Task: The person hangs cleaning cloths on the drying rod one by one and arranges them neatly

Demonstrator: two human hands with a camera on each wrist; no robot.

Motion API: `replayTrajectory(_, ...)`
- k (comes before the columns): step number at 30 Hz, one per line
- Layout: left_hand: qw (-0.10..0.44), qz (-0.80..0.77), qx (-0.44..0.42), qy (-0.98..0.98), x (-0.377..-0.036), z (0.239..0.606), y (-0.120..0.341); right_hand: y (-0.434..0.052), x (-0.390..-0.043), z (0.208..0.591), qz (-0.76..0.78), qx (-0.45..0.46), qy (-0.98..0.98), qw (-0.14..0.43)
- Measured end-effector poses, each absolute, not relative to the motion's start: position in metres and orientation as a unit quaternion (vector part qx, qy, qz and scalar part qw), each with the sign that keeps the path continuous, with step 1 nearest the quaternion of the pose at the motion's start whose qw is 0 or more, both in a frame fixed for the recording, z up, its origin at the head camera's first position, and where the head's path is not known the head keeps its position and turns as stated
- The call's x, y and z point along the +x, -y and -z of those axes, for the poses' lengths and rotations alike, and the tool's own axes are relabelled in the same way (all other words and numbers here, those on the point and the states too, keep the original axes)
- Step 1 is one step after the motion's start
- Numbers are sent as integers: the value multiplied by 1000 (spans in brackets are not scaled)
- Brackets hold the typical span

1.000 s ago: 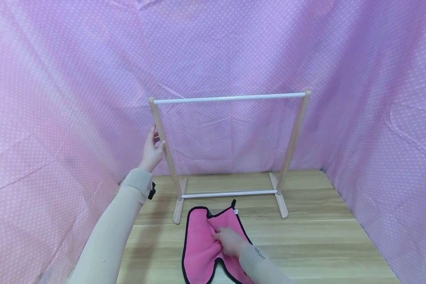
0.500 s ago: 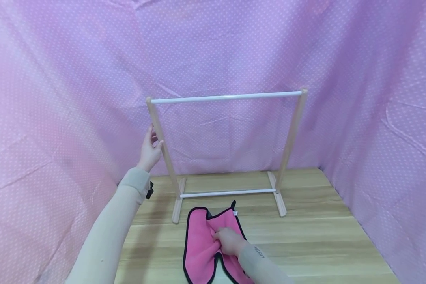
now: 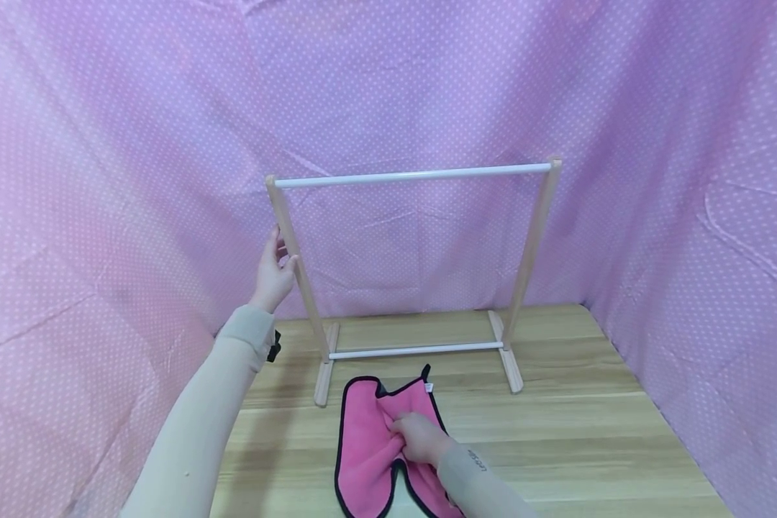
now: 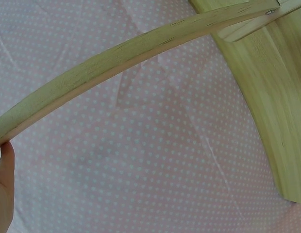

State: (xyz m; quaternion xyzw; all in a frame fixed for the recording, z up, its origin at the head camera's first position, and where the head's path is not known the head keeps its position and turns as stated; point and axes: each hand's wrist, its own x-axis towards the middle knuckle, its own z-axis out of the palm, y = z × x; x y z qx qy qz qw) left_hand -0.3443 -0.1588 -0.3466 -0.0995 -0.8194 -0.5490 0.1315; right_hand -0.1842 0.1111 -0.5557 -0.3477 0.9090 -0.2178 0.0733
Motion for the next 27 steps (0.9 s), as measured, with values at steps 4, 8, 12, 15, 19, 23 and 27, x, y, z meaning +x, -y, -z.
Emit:
replayTrajectory(4,136,548,-105,819,-345,348,159,-111,-183,554,231,-343,-908,67)
replayTrajectory(8,133,548,-101,820,-344,348,159,-110,-183,551,250,-338,-905,66)
replayTrajectory(12,128,551,-93,820,-344,348,158,-110,-183,549,265,-334,-902,64)
replayTrajectory(15,124,552,-91,820,-344,347,158,-110,-184,547,276,-340,-898,54)
replayTrajectory(19,124,555,-90,817,-345,347,157,-109,-185,543,287,-344,-893,38)
replayTrajectory(23,125,560,-86,815,-345,346,157,-108,-187,535,286,-348,-892,33)
replayTrajectory(27,126,559,-85,815,-347,345,158,-108,-191,525,294,-345,-891,33)
